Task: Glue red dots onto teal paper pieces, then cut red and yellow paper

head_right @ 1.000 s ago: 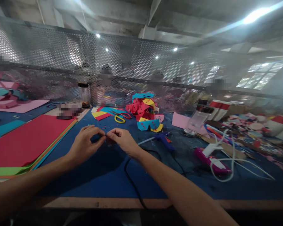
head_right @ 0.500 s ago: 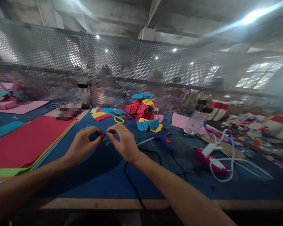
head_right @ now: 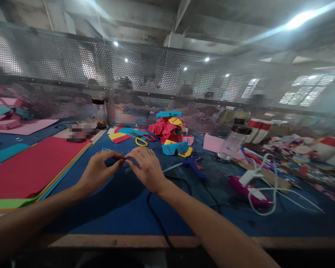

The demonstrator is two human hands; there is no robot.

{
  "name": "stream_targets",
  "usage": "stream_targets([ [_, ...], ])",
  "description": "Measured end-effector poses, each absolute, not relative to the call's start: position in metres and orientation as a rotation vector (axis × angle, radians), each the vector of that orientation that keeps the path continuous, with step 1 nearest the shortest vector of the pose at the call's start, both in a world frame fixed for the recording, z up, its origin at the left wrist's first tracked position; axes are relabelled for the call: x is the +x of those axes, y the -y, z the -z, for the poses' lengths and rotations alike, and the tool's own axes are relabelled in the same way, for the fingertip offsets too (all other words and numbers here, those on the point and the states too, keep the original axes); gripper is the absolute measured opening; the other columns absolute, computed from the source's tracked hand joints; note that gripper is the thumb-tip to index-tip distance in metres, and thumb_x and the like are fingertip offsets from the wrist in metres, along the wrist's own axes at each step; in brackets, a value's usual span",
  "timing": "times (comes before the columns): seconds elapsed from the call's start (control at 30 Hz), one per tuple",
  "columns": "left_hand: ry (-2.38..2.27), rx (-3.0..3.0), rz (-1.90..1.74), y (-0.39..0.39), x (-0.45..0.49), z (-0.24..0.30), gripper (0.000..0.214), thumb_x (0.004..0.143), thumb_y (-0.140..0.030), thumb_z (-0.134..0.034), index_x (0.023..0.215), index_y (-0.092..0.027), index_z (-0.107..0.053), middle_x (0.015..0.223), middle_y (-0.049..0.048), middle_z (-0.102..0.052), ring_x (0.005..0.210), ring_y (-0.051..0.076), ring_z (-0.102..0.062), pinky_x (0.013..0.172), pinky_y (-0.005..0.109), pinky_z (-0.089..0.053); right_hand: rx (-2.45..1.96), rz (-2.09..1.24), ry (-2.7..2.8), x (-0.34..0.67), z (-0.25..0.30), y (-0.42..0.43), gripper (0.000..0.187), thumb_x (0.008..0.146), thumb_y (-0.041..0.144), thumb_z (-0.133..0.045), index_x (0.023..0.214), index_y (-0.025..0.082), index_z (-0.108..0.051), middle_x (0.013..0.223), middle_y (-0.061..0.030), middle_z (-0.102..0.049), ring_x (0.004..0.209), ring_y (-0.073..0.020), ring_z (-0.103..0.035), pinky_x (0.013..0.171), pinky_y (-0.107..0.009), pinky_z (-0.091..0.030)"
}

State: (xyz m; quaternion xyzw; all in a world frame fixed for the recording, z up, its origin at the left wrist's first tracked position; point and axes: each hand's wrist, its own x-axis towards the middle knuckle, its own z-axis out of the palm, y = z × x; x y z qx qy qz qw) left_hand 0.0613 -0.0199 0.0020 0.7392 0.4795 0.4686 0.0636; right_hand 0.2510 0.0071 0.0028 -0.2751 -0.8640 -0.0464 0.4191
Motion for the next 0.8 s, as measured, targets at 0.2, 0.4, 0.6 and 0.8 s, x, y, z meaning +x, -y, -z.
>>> stream_targets([
  [0.2,-1.452,2.240,-1.417,0.0196,0.0614,-0.0023,0.012,0.083,-0.017,-0.065,0.080,-0.024,-0.073,0.082,0.0010,-0.078,0.080,0.023,-0.071,0.081,0.041,-0.050,-0.709,0.130,2.179,0.2509,-0.0029,-0.0063,0.010,0.098,0.027,-0.060,0.104,0.023,-0.066,0.104,-0.0064,-0.069,0.101,-0.0214,-0.062,0.085,-0.035,-0.043],
  [0.4,-1.443,2.233,-1.438,0.0179,0.0605,0.0006,0.012,0.084,-0.019,-0.064,0.083,-0.025,-0.075,0.082,0.0007,-0.079,0.082,0.023,-0.071,0.087,0.044,-0.050,-0.720,0.138,2.188,0.2512,-0.0035,-0.0059,0.011,0.099,0.028,-0.059,0.105,0.023,-0.066,0.104,-0.0066,-0.069,0.102,-0.0215,-0.062,0.086,-0.035,-0.043],
  [0.6,-1.412,2.215,-1.458,0.0174,0.0609,0.0015,0.012,0.084,-0.020,-0.064,0.084,-0.026,-0.075,0.082,0.0002,-0.079,0.084,0.023,-0.071,0.092,0.046,-0.050,-0.725,0.133,2.186,0.2510,-0.0031,-0.0072,0.011,0.099,0.028,-0.058,0.104,0.023,-0.066,0.103,-0.0059,-0.070,0.102,-0.0213,-0.063,0.086,-0.035,-0.043],
  [0.8,-1.388,2.254,-1.449,0.0186,0.0617,-0.0002,0.015,0.084,-0.017,-0.062,0.080,-0.026,-0.074,0.081,-0.0002,-0.078,0.082,0.022,-0.071,0.097,0.049,-0.048,-0.710,0.144,2.178,0.2509,-0.0031,-0.0075,0.010,0.099,0.029,-0.059,0.101,0.022,-0.065,0.100,-0.0061,-0.070,0.098,-0.0212,-0.063,0.085,-0.035,-0.042],
])
